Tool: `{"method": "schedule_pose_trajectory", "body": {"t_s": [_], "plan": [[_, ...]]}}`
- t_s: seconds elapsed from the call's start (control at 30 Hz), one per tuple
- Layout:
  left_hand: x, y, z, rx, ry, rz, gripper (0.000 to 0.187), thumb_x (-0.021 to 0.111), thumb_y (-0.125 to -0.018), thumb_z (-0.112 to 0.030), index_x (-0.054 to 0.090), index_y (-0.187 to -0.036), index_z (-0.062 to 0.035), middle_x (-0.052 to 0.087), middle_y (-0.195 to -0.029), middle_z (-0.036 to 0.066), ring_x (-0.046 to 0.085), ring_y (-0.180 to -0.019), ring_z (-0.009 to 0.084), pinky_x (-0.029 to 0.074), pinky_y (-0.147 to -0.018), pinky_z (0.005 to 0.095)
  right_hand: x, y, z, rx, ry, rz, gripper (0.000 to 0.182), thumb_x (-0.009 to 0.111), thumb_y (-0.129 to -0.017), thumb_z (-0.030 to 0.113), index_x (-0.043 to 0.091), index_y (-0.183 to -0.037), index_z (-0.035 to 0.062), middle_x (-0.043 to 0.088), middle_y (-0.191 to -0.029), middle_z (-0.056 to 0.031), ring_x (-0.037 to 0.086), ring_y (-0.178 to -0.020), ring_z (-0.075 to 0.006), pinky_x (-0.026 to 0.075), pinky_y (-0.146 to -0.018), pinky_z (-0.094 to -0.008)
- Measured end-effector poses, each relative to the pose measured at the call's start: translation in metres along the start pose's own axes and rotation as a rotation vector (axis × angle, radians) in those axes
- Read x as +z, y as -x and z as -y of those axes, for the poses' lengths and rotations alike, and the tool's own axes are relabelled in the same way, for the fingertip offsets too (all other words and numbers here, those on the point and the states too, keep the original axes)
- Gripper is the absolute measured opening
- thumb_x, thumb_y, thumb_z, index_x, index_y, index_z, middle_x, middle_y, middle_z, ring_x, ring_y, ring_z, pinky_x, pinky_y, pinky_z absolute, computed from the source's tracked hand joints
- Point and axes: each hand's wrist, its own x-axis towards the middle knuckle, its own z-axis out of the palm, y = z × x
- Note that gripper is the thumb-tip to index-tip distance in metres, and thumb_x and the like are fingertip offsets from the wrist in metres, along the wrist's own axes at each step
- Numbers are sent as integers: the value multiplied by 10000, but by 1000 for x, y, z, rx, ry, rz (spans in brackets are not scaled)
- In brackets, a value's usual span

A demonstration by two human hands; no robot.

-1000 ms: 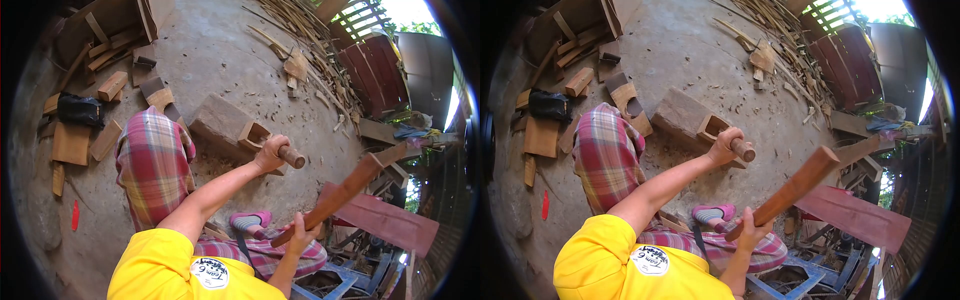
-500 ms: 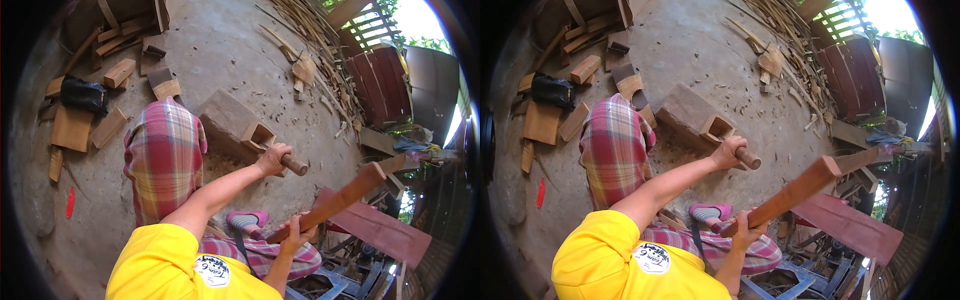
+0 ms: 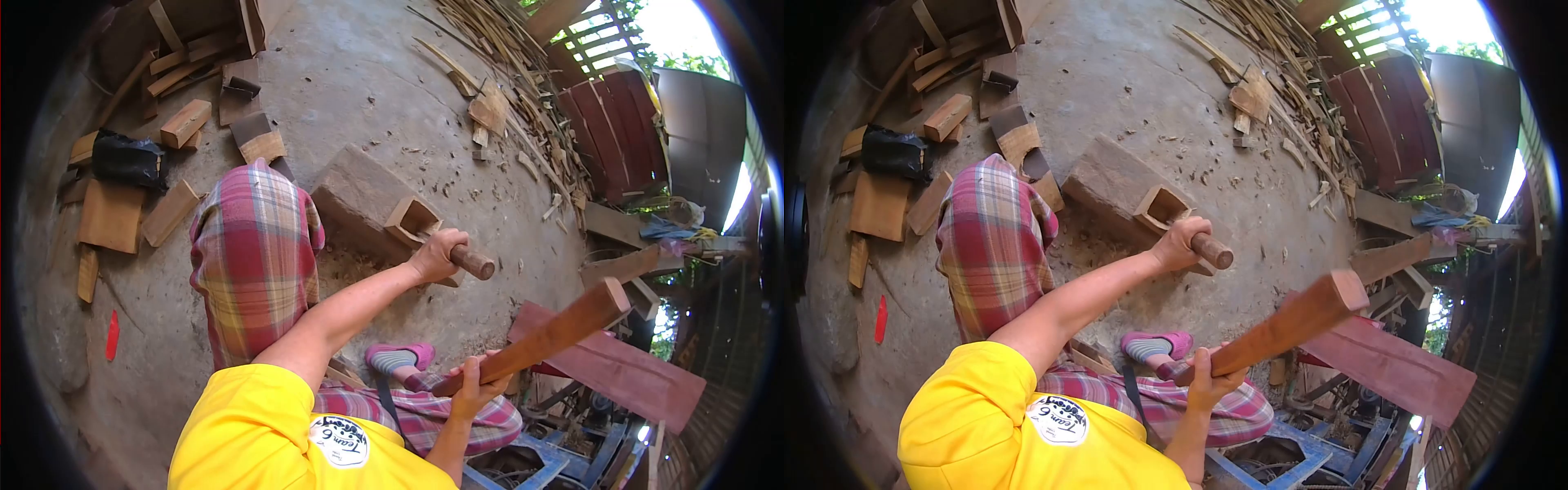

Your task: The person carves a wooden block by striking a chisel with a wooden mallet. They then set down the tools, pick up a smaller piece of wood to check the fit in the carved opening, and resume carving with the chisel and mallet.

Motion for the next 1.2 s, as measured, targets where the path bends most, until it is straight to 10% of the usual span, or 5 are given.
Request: {"method": "schedule_pose_trajectory", "body": {"t_s": [0.17, 0.57, 0.63, 0.9, 1.2], "plan": [[-1, -5, 1, -3, 8, -98, 205, 641, -663, 22, 513, -808, -47, 543, -764, 156, 552, -789, 378, 432, -664, 430, 14, -1, -33, 403, 166, 162, 355, 711, -831, 101, 464, -1079, 36, 536, -772, -53, 552, -542, -125, 498, -451, -282], [-1, -10, 9, -37, -3, -155, 213, 658, -662, 12, 527, -816, -58, 557, -789, 156, 554, -790, 383, 439, -682, 437, 12, -16, -22, 17, -67, -160, 305, 686, -855, 103, 470, -1068, 72, 511, -703, -24, 543, -528, -109, 492, -442, -262], [0, -11, 9, -22, -30, -167, 250, 684, -655, -6, 518, -835, -57, 540, -789, 137, 552, -771, 348, 434, -661, 389, 5, -14, -42, 373, 200, 203, 340, 717, -833, 110, 474, -1065, 60, 524, -701, -29, 552, -520, -116, 480, -427, -260], [2, -7, 0, 84, -73, -68, 239, 720, -679, -107, 549, -845, -100, 572, -807, 116, 554, -817, 359, 438, -728, 440, 0, -15, 0, 259, 83, 60, 338, 719, -823, 97, 495, -1073, 54, 543, -747, -31, 547, -530, -113, 491, -436, -257], [7, -3, -13, -12, -95, -455, 314, 735, -638, -51, 528, -867, -109, 544, -824, 109, 530, -821, 354, 427, -743, 427, 11, -20, -25, 69, 216, 37, 355, 727, -823, 130, 483, -1069, 49, 538, -730, -37, 545, -510, -120, 477, -443, -258]]}}
